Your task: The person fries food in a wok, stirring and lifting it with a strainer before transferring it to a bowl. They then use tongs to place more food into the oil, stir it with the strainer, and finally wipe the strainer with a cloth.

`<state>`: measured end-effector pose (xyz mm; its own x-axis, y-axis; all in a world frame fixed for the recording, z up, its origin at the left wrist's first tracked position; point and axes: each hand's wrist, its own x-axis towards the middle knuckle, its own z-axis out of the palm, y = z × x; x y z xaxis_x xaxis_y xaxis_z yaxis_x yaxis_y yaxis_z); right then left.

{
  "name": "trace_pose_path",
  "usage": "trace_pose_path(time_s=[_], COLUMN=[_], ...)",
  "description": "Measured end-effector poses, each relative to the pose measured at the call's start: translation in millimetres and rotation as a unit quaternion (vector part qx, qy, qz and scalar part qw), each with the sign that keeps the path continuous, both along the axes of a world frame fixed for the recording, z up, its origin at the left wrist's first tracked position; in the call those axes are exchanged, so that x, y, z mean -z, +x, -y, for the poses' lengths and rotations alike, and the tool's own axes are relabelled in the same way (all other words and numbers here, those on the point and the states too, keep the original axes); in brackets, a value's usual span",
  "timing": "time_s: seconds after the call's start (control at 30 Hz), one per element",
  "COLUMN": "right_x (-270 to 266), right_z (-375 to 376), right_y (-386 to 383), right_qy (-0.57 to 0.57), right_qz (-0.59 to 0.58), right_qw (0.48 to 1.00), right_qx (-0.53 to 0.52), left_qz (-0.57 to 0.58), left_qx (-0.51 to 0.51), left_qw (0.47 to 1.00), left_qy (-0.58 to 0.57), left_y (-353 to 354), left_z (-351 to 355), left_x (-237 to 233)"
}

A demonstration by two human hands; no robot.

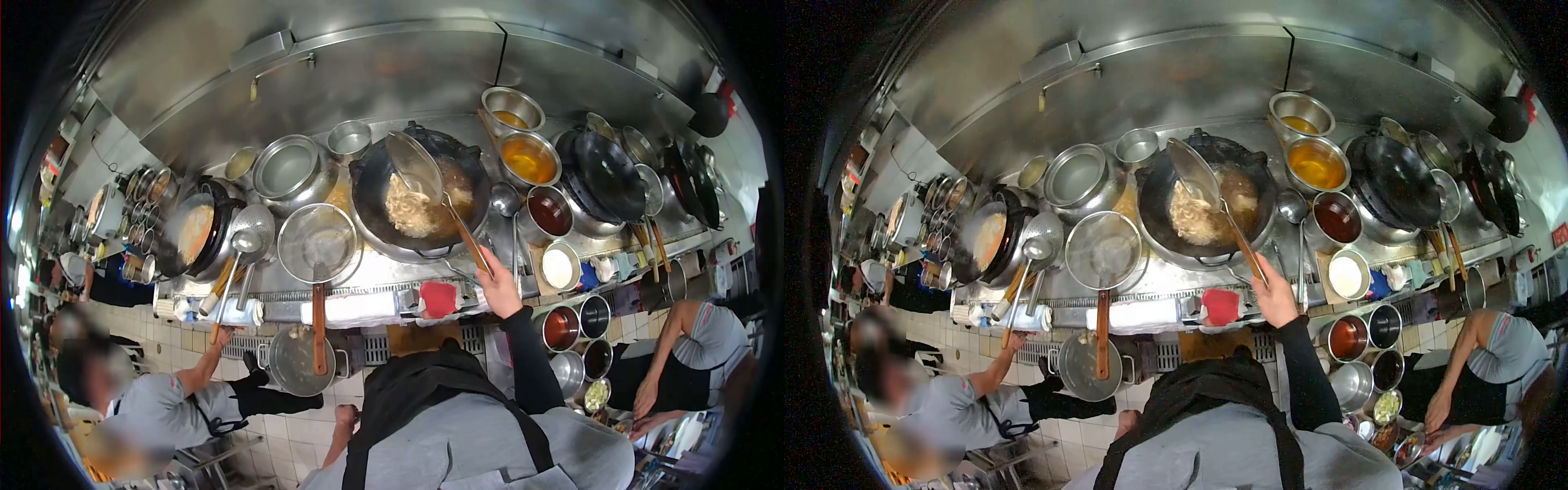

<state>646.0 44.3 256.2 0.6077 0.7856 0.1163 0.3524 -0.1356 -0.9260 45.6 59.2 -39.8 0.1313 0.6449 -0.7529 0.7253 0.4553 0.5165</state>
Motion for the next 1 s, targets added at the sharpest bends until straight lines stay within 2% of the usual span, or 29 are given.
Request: trace_pose_path(time_s=[0.03,0.07,0.1,0.23,0.3,0.37,0.43,0.47,0.5,0.53,0.57,0.63,0.67,0.83,0.9,0.97,1.0], right_x=[6,10,13,2,-16,-5,6,76,75,70,77,91,93,83,39,3,-4], right_z=[-4,-7,-8,-11,-6,-4,-2,-4,-8,-15,-26,-48,-58,-75,-66,-53,-46], right_y=[2,2,2,-9,-19,-22,-25,-10,-8,0,11,33,43,60,52,39,35], right_qy=[0.004,0.007,0.01,-0.016,-0.074,-0.084,-0.103,-0.028,-0.041,-0.053,-0.03,-0.011,-0.001,0.003,-0.013,-0.019,-0.032], right_qz=[-0.02,-0.041,-0.062,0.018,0.048,0.053,0.019,0.168,-0.018,-0.203,-0.314,-0.526,-0.564,-0.62,-0.591,-0.56,-0.523], right_qw=[1.0,0.999,0.998,0.996,0.987,0.984,0.983,0.969,0.986,0.968,0.943,0.849,0.825,0.781,0.804,0.826,0.85], right_qx=[0.007,0.013,0.018,0.086,0.133,0.148,0.152,0.176,0.16,0.139,0.1,0.054,0.026,-0.081,-0.064,-0.06,-0.051], left_qz=[0.041,0.072,0.075,0.097,0.079,0.06,0.044,0.002,-0.041,-0.115,-0.141,-0.198,-0.199,-0.203,-0.184,-0.114,-0.073], left_qx=[-0.15,-0.257,-0.265,-0.294,-0.289,-0.284,-0.102,0.0,0.097,0.202,0.22,0.252,0.267,0.327,0.264,0.08,-0.021], left_qw=[0.986,0.96,0.957,0.947,0.95,0.951,0.993,1.0,0.994,0.971,0.961,0.936,0.93,0.907,0.936,0.987,0.996], left_qy=[-0.055,-0.089,-0.09,-0.088,-0.09,-0.11,-0.033,-0.005,0.03,0.054,0.087,0.149,0.155,0.174,0.144,0.081,0.049], left_y=[8,12,15,23,24,19,2,-1,-4,-2,-10,-27,-29,-34,-25,-16,-11], left_z=[-6,-10,-13,-20,-16,-10,6,11,15,23,28,38,39,43,38,32,31], left_x=[-2,-3,-4,-4,-8,-7,8,6,5,-7,5,33,34,30,18,3,-4])
